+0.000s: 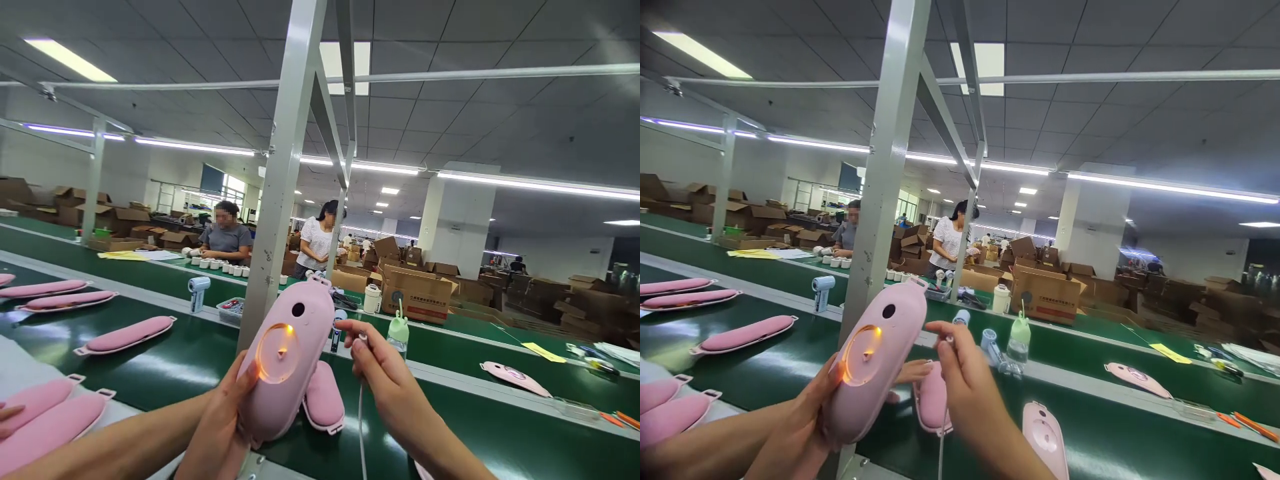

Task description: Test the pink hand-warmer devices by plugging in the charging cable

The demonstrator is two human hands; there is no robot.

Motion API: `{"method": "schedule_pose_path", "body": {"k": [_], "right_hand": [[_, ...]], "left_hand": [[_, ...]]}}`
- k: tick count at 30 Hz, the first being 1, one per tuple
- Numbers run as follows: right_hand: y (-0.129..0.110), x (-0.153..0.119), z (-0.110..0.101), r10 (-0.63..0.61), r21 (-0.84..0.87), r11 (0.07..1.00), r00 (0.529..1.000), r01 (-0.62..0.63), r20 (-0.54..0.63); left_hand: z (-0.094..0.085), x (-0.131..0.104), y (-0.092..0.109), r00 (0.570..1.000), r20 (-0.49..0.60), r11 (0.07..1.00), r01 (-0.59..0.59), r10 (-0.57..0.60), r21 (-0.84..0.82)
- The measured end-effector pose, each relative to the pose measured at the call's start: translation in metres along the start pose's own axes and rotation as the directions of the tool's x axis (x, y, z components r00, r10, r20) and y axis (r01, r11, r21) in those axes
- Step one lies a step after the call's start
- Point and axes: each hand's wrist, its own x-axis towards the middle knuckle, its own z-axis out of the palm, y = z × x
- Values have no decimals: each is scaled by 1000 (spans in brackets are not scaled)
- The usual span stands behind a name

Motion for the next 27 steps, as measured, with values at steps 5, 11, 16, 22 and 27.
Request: {"method": "schedule_pose_path", "body": {"k": [5, 11, 16, 22, 27], "right_hand": [[-6, -4, 8, -23, 208, 977, 944, -49, 329], [-28, -7, 3, 118, -143, 987, 920, -69, 373], [-37, -8, 1, 102, -261, 965, 918, 2, 384], [-35, -8, -7, 203, -404, 914, 905, -39, 373], [-39, -10, -12, 264, -382, 919, 871, -97, 414]], "left_hand": [[16, -11, 6, 978, -146, 943, 95, -148, -320], [8, -12, -3, 985, 28, 886, 164, -169, -433], [6, -11, -8, 993, 91, 944, 105, -80, -314], [25, -26, 0, 992, -67, 985, -115, 107, -128], [21, -25, -1, 994, -56, 995, -96, 97, 25]]}}
